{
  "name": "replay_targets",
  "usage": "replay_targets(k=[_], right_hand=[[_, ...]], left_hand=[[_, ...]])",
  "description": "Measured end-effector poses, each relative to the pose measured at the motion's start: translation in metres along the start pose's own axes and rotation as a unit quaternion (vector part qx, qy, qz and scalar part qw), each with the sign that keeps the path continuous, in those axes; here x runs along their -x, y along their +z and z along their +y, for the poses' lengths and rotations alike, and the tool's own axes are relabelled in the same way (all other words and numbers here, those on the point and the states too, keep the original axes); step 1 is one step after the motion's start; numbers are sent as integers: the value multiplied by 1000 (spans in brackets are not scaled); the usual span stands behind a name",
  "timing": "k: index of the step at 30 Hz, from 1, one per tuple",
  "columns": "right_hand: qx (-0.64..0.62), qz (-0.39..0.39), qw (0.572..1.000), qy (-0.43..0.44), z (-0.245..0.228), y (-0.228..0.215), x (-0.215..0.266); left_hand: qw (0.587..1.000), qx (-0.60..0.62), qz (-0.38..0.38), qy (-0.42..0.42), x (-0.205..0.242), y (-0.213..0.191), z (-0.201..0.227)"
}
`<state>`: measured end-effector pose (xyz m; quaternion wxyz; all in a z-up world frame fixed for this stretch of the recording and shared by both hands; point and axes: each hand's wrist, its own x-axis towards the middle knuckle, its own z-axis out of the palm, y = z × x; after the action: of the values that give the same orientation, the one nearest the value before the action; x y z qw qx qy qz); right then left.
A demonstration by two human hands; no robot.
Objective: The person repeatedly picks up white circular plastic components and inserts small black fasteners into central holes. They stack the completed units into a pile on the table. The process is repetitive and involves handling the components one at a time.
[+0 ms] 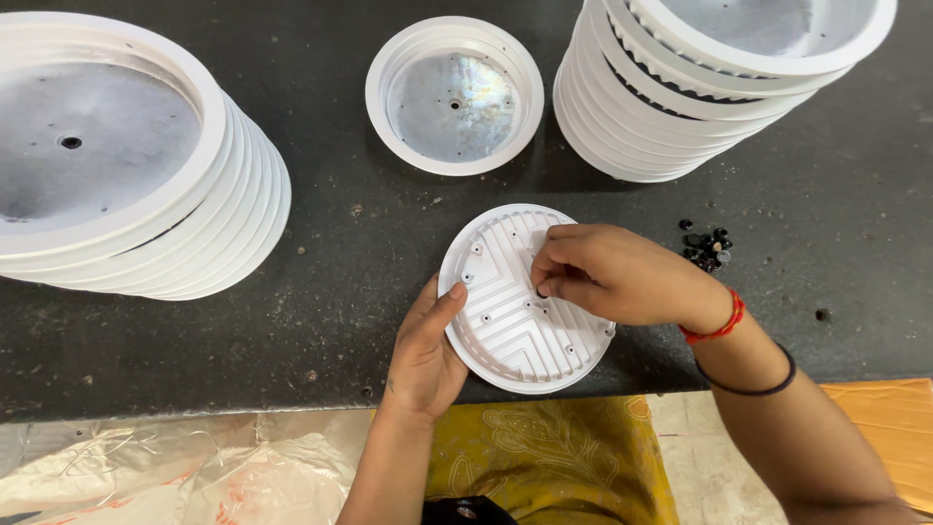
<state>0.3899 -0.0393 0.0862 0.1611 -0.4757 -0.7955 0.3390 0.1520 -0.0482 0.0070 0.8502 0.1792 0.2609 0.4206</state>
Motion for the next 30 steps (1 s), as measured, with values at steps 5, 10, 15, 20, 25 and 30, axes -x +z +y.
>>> replay_targets(k=[5,10,15,20,25,30], right_hand=[[-34,-47,997,57,0,-6,-13],[-40,-78,981,173,-2,-11,-24],[-63,-85,976,189,-1,-14,-29],[-62,-86,975,194,1,-14,-31],[-46,-97,973,204,1,-15,-33],[-45,-100,972,209,-2,-15,-34]], left_hand=[[1000,9,10,-16,0,0,2],[999,41,1,-21,-1,-1,3],[998,54,-3,-20,-2,-2,4],[998,57,1,-29,-1,-2,5],[998,54,1,-27,-2,-2,4],[998,54,-2,-25,-2,-2,4]])
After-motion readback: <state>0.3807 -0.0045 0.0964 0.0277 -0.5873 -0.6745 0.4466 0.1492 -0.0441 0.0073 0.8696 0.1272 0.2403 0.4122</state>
